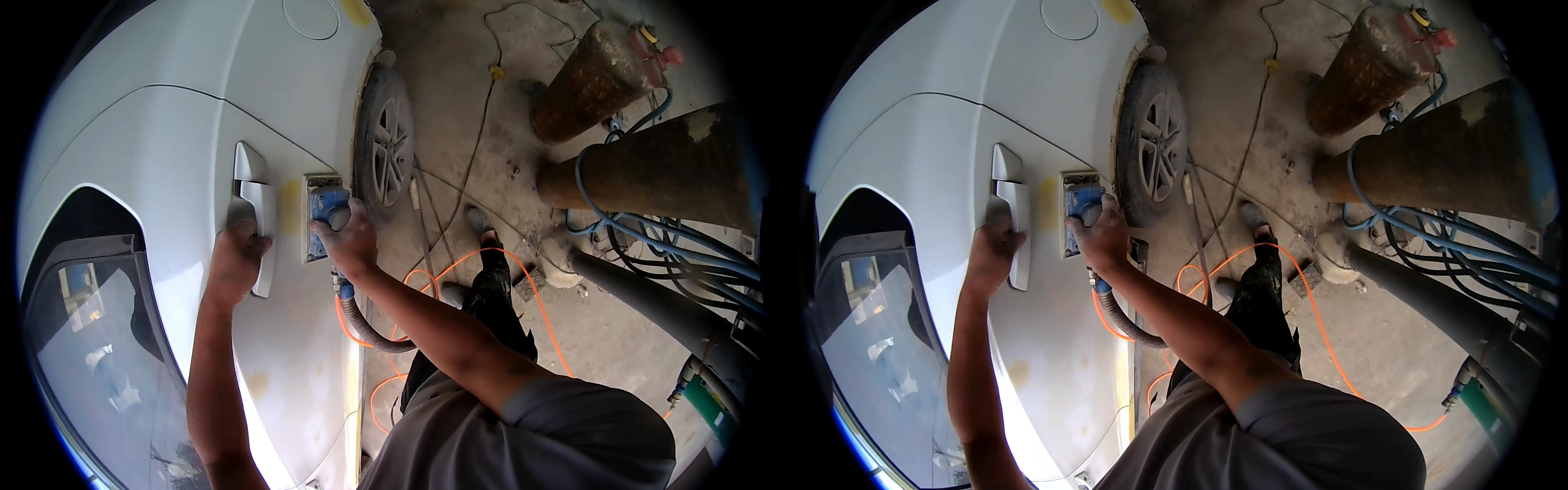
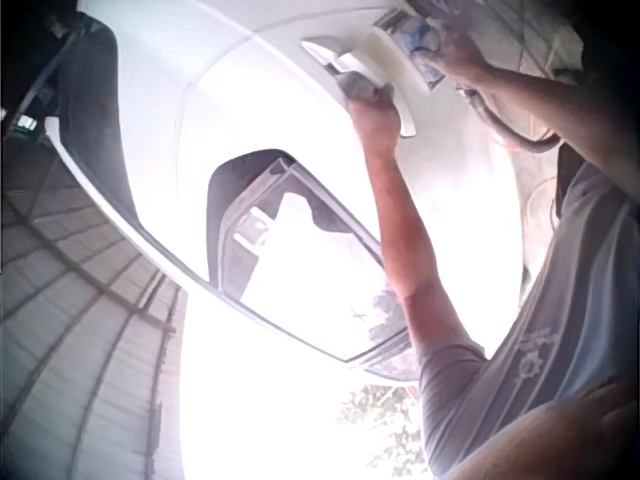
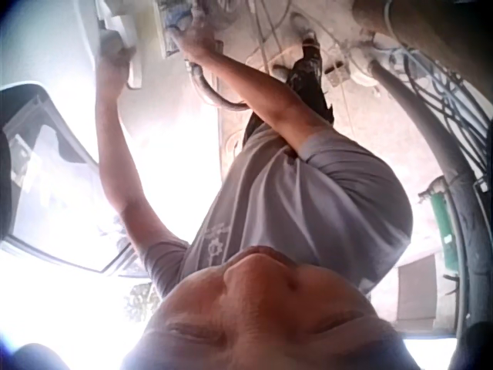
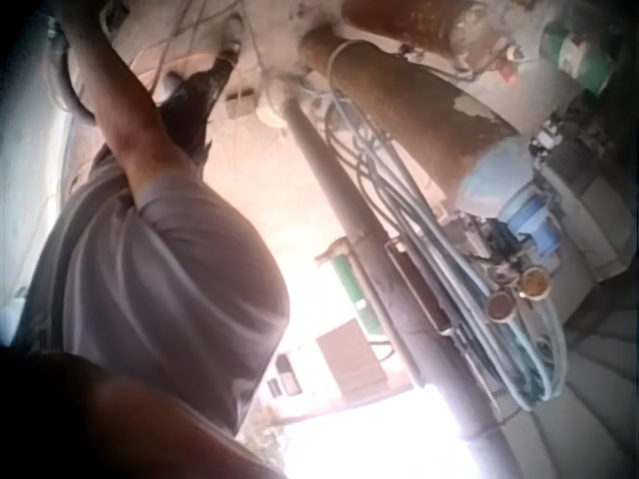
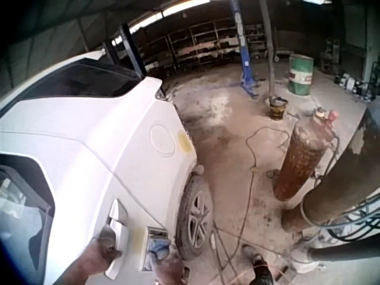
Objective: The person uses a handheld electric sander to sand the surface of a white car door. They move the sander across the door panel, around the door handle, and along the edges, occasionally touching the surface with their left hand.
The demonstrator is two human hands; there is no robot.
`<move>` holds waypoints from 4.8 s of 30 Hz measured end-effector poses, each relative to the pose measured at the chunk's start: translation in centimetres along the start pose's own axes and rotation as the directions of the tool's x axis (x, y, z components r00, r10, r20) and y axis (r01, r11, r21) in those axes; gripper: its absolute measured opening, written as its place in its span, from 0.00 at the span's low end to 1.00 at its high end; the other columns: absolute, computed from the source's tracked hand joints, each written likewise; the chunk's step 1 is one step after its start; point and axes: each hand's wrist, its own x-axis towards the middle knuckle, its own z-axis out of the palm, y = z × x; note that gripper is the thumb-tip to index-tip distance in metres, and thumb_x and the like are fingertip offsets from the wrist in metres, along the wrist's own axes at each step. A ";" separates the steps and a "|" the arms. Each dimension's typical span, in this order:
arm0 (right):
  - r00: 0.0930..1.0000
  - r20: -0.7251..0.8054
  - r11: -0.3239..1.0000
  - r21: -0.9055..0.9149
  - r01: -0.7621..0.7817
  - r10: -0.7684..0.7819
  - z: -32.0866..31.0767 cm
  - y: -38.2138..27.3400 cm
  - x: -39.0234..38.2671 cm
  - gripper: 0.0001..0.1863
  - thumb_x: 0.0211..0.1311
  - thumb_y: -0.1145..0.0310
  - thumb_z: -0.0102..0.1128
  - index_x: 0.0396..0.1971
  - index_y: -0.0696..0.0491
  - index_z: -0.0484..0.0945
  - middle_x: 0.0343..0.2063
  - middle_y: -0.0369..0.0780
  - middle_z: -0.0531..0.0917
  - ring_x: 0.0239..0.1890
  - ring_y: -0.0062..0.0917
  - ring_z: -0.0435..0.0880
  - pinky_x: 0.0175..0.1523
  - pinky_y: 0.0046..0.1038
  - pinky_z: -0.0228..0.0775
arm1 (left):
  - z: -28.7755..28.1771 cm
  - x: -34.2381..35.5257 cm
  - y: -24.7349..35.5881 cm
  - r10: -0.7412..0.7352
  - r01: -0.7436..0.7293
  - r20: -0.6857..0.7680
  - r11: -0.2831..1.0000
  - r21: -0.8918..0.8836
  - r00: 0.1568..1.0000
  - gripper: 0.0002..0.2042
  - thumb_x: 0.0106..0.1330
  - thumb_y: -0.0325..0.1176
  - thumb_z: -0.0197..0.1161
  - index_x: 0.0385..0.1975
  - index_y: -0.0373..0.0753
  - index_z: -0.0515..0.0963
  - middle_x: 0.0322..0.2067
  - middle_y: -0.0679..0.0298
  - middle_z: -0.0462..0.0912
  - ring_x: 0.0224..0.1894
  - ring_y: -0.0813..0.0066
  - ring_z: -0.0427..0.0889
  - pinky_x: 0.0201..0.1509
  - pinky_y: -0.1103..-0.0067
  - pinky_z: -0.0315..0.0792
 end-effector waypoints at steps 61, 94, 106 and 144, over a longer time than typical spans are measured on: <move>0.990 0.019 0.987 -0.073 0.143 -0.142 -0.4 -2.5 0.5 0.43 0.50 0.56 0.81 0.59 0.67 0.71 0.48 0.57 0.84 0.52 0.51 0.85 0.59 0.42 0.77 | -1.5 2.4 1.6 0.030 -0.074 0.157 0.956 0.285 0.987 0.12 0.55 0.26 0.76 0.23 0.26 0.78 0.22 0.45 0.80 0.26 0.48 0.81 0.34 0.63 0.74; 0.994 0.056 0.994 -0.033 0.100 -0.098 -2.5 -1.5 4.8 0.40 0.50 0.54 0.81 0.56 0.65 0.72 0.46 0.54 0.84 0.52 0.52 0.84 0.57 0.43 0.78 | -1.3 2.2 1.6 -0.052 0.017 0.117 0.959 0.283 0.992 0.12 0.56 0.26 0.75 0.23 0.27 0.77 0.24 0.41 0.80 0.27 0.43 0.81 0.35 0.60 0.74; 0.988 0.082 0.986 -0.092 0.139 -0.132 -1.9 -2.1 4.6 0.41 0.51 0.53 0.80 0.57 0.64 0.71 0.47 0.57 0.84 0.53 0.50 0.84 0.59 0.44 0.77 | -1.1 2.4 0.8 0.002 -0.029 0.095 0.959 0.282 0.995 0.13 0.56 0.25 0.74 0.22 0.27 0.75 0.19 0.49 0.76 0.22 0.56 0.78 0.32 0.63 0.73; 0.956 0.047 0.942 -0.160 0.294 -0.290 -2.0 -1.7 6.9 0.45 0.50 0.53 0.82 0.60 0.67 0.71 0.53 0.58 0.81 0.57 0.52 0.81 0.62 0.43 0.75 | -0.6 3.7 0.6 0.104 -0.154 0.126 0.849 0.506 0.987 0.16 0.62 0.31 0.72 0.36 0.21 0.78 0.31 0.39 0.84 0.30 0.49 0.87 0.42 0.60 0.80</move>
